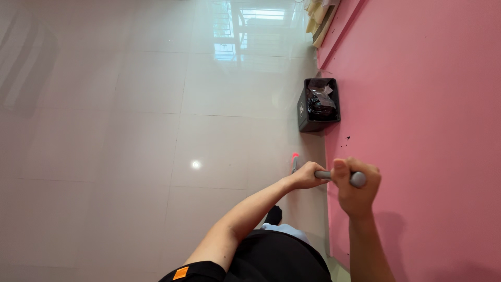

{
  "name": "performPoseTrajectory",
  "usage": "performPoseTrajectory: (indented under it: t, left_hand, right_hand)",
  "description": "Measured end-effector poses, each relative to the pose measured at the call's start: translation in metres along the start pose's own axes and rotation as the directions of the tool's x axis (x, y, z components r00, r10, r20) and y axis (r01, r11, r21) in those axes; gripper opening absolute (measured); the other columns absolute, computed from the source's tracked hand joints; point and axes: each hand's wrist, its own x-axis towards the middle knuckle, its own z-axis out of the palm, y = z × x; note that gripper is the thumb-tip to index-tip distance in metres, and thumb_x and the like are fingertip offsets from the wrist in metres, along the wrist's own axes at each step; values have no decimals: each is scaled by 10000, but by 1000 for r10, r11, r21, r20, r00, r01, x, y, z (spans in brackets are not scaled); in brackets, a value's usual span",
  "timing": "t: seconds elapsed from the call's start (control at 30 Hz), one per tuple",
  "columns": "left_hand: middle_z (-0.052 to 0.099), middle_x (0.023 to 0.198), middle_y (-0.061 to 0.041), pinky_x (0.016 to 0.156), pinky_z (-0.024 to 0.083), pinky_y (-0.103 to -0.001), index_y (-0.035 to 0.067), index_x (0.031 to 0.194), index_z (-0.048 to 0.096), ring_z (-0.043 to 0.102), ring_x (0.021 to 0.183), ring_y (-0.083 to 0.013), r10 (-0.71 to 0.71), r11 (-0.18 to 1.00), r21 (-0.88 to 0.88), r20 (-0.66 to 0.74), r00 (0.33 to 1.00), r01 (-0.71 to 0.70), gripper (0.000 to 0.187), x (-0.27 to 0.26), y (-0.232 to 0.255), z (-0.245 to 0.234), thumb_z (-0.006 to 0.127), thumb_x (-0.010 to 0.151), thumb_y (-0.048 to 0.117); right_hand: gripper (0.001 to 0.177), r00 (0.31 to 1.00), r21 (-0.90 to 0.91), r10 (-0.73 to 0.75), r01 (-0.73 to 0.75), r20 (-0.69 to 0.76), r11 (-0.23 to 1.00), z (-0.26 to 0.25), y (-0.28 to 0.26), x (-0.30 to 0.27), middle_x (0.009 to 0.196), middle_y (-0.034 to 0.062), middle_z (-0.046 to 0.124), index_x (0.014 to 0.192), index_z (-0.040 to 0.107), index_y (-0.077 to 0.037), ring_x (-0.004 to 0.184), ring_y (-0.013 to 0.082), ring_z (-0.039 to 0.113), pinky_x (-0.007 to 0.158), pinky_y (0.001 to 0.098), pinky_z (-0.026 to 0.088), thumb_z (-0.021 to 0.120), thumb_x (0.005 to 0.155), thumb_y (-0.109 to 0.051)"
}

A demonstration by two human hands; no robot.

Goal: The person wipes the floor using a floor squeegee, moving it back and forth across the tiled surface near a pink wall and a window.

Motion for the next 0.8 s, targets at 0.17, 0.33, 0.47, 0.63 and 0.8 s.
performPoseTrajectory:
  t: [0.17, 0.33, 0.47, 0.63, 0.8]
  left_hand:
    - [637, 647, -137, 603, 489, -393, 10, 808, 732, 556, 587, -213, -47, 997, 60, -5, 999, 48, 173, 1, -23, 5, 749, 868, 171]
    - [675, 712, -178, 652, 535, -406, 36, 867, 756, 653, 643, -283, -157, 972, 159, -100, 983, 171, 148, -14, -34, -12, 742, 844, 181]
    - [689, 752, -210, 682, 552, -430, 65, 890, 784, 688, 694, -358, -205, 929, 278, -169, 964, 246, 143, -33, -44, -37, 725, 824, 177]
    - [692, 746, -211, 696, 551, -436, 49, 855, 785, 685, 723, -367, -163, 905, 349, -242, 956, 243, 131, -66, -67, -68, 721, 817, 157]
    - [707, 754, -192, 696, 546, -432, 47, 855, 776, 698, 731, -353, -265, 870, 338, -292, 919, 358, 129, -87, -73, -91, 717, 795, 144]
  right_hand:
    - [434, 1000, 37, 14, -15, 24, 999, 3, 26, -7, 583, -6, 459, 688, 527, 8, 535, 64, 393, 489, 262, 316, 646, 1053, -196]
    - [470, 999, 281, 48, -50, 15, 958, -3, 42, -8, 584, -1, 459, 684, 452, -29, 528, 87, 425, 497, 267, 335, 576, 1094, -222]
    - [482, 998, 437, 70, -60, -7, 897, 7, 59, -12, 583, 0, 393, 685, 403, -54, 518, 103, 381, 516, 295, 346, 537, 1123, -206]
    - [469, 995, 555, 99, -74, -16, 829, 37, 84, -25, 596, 5, 398, 702, 399, -57, 526, 110, 378, 530, 301, 354, 534, 1127, -202]
    - [459, 990, 575, 115, -140, 80, 806, 57, 95, -33, 607, 14, 431, 707, 430, -57, 551, 124, 420, 566, 330, 421, 526, 1130, -206]
